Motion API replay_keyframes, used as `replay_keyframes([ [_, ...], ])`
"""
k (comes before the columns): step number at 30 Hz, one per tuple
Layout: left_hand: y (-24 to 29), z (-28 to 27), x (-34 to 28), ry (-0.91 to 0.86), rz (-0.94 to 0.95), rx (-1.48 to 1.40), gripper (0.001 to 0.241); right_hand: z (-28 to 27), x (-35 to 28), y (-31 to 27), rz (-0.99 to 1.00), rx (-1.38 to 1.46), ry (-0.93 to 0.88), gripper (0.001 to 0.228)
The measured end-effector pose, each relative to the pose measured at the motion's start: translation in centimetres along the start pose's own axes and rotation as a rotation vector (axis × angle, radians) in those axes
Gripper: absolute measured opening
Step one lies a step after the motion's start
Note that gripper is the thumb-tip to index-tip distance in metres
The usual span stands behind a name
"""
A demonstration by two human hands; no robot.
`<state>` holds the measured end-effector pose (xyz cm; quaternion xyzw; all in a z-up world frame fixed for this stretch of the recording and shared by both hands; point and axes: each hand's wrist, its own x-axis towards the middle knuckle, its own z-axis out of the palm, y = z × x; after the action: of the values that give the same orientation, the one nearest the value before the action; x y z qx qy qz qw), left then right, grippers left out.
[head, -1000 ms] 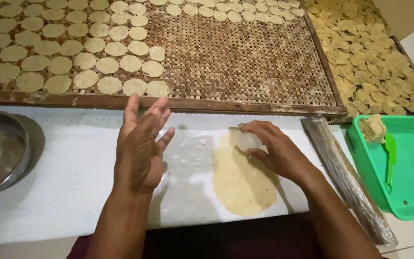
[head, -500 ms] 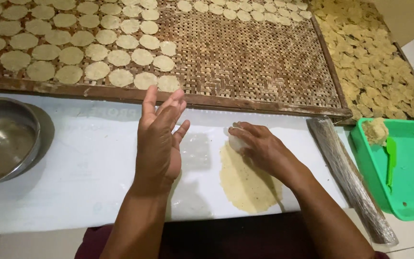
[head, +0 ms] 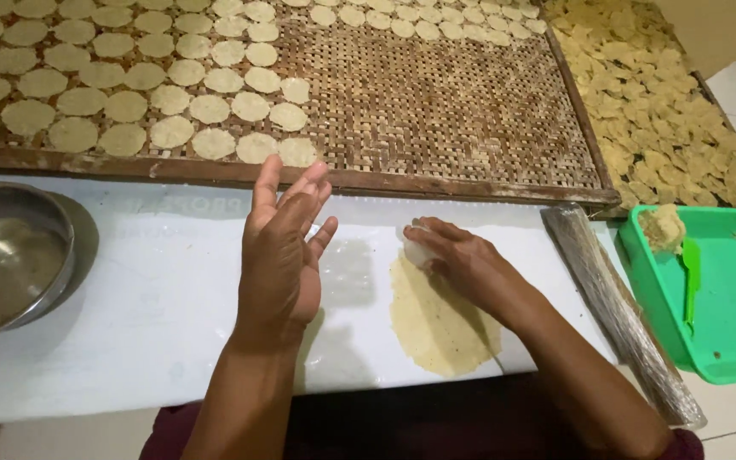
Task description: Flattening dough with a rolling pin, cutting out small circles with a mold, and placing them on a bamboo tray.
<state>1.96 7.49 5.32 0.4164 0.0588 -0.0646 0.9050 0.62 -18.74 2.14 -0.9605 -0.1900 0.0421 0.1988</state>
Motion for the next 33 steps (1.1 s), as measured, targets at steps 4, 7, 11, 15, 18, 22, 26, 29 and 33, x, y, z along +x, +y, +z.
replay_keyframes([
  [4,-0.2,0.0,0.3,-0.004,0.003,0.0,0.091,0.0,0.1,-0.3,0.03,-0.037,-0.047,0.059],
  [7,-0.3,0.1,0.0,0.006,-0.006,0.003,0.088,0.1,0.2,-0.1,0.104,0.003,-0.08,0.06],
  [11,0.1,0.5,0.1,0.015,-0.007,0.011,0.087,-0.7,0.6,-1.2,0.126,0.004,-0.106,0.064],
  [15,-0.5,0.3,0.1,0.02,-0.022,0.018,0.087,0.1,0.4,-0.7,0.087,-0.029,-0.043,0.06],
  [18,-0.4,0.8,0.1,0.014,-0.02,-0.003,0.088,0.5,0.0,-0.2,0.058,-0.025,-0.029,0.059],
  [22,-0.3,0.9,-0.2,0.009,-0.044,0.027,0.09,-1.3,0.2,0.4,0.05,0.03,-0.071,0.063],
  [26,0.6,0.9,-0.6,0.013,-0.042,0.047,0.091,-3.5,-1.6,3.3,0.303,0.306,0.043,0.056],
  [29,1.0,1.2,-0.9,-0.009,-0.017,0.044,0.091,-4.7,-3.0,3.3,0.338,0.119,0.085,0.055],
  [33,0.6,0.7,-0.7,-0.008,-0.003,0.062,0.092,-3.7,-3.8,3.2,0.233,-0.028,0.041,0.055],
])
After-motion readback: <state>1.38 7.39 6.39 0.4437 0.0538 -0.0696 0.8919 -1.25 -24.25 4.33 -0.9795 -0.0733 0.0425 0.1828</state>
